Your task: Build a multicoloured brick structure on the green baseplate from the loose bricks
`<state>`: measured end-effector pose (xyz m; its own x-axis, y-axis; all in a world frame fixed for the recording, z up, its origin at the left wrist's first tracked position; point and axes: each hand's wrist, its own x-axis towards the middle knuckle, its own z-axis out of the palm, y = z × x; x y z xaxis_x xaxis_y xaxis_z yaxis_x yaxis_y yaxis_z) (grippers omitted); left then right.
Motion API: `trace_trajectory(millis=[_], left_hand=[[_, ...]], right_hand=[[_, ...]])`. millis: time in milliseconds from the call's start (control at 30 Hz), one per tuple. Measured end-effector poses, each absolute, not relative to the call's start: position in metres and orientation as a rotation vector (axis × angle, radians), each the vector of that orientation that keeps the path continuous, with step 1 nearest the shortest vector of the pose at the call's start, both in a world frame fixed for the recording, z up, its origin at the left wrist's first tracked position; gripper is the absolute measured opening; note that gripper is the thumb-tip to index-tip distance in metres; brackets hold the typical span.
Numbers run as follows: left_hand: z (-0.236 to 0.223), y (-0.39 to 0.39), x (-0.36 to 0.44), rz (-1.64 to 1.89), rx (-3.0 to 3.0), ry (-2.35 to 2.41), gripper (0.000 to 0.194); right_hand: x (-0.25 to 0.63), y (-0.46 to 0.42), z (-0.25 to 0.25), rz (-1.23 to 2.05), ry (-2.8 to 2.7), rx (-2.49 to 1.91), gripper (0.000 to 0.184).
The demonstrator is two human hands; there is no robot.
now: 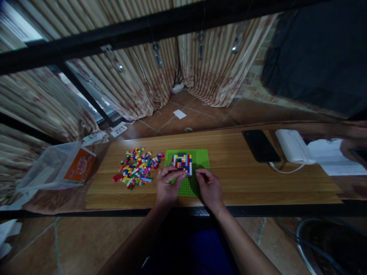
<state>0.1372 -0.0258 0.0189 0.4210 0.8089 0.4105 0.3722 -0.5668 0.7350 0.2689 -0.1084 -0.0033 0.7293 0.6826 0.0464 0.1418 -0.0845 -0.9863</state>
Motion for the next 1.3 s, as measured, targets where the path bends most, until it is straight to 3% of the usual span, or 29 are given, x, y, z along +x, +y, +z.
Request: trace_trajectory(millis=[733,1300], left_hand=[[0.008,-0.027,0.143,1.107,2.211,1.030,0.011],[0.007,-0.011,0.133,1.097,2.518,0.750,0.012]], right_hand=[[0.269,-0.111,-0.001,0.512,-0.716,-1.636,0.028],[0.269,-0.110,-0.008,0.486,-0.757,-1.622,0.024]])
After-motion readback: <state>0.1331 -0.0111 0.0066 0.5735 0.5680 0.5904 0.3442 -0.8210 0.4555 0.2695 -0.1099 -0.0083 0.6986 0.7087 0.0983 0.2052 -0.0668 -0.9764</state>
